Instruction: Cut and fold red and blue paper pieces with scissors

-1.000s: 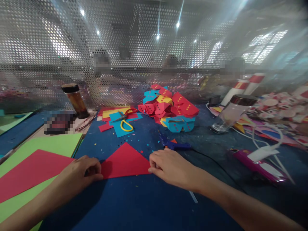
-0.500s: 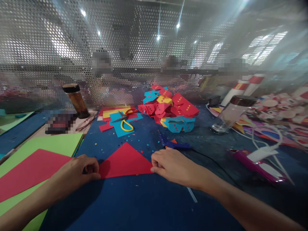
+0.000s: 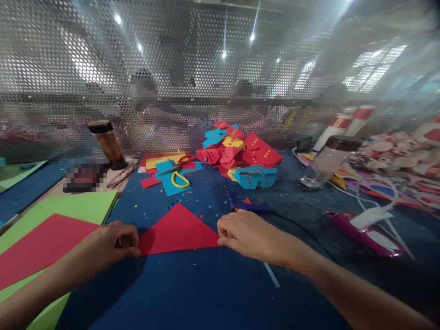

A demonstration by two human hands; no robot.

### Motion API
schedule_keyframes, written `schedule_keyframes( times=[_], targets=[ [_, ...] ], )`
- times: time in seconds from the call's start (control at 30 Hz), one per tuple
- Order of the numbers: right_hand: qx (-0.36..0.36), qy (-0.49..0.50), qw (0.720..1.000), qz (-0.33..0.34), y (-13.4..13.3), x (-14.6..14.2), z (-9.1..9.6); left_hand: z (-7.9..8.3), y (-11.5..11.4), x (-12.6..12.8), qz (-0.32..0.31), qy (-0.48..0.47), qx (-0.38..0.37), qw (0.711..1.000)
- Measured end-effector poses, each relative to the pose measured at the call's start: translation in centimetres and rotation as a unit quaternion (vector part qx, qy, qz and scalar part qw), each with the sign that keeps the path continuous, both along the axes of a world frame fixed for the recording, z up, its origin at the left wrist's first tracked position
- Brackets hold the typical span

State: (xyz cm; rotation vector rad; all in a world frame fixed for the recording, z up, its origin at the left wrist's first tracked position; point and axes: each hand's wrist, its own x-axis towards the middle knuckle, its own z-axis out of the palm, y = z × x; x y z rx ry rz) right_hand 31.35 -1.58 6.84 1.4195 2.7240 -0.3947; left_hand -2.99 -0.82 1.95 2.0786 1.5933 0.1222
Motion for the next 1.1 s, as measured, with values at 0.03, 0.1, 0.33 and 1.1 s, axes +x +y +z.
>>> schedule_keyframes(
  times=[0.03, 0.1, 0.33, 1.1],
  targets=[
    [0.000, 0.000, 1.000, 0.003, 0.0, 0.1, 0.0, 0.0, 0.0, 0.0, 0.001, -0.002, 0.001, 1.000],
    [0.002, 0.003, 1.000, 0.010, 0.0, 0.2, 0.0, 0.2, -0.1, 0.2, 0.007, -0.004, 0.008, 1.000],
    [0.008, -0.004, 1.000, 0.019, 0.1, 0.5, 0.2, 0.4, -0.1, 0.4, 0.014, -0.003, 0.024, 1.000],
    [0.042, -0.057, 0.997, 0.018, 0.2, 1.2, 0.1, -0.2, 0.1, -0.1, 0.013, 0.013, 0.025, 1.000]
  ],
)
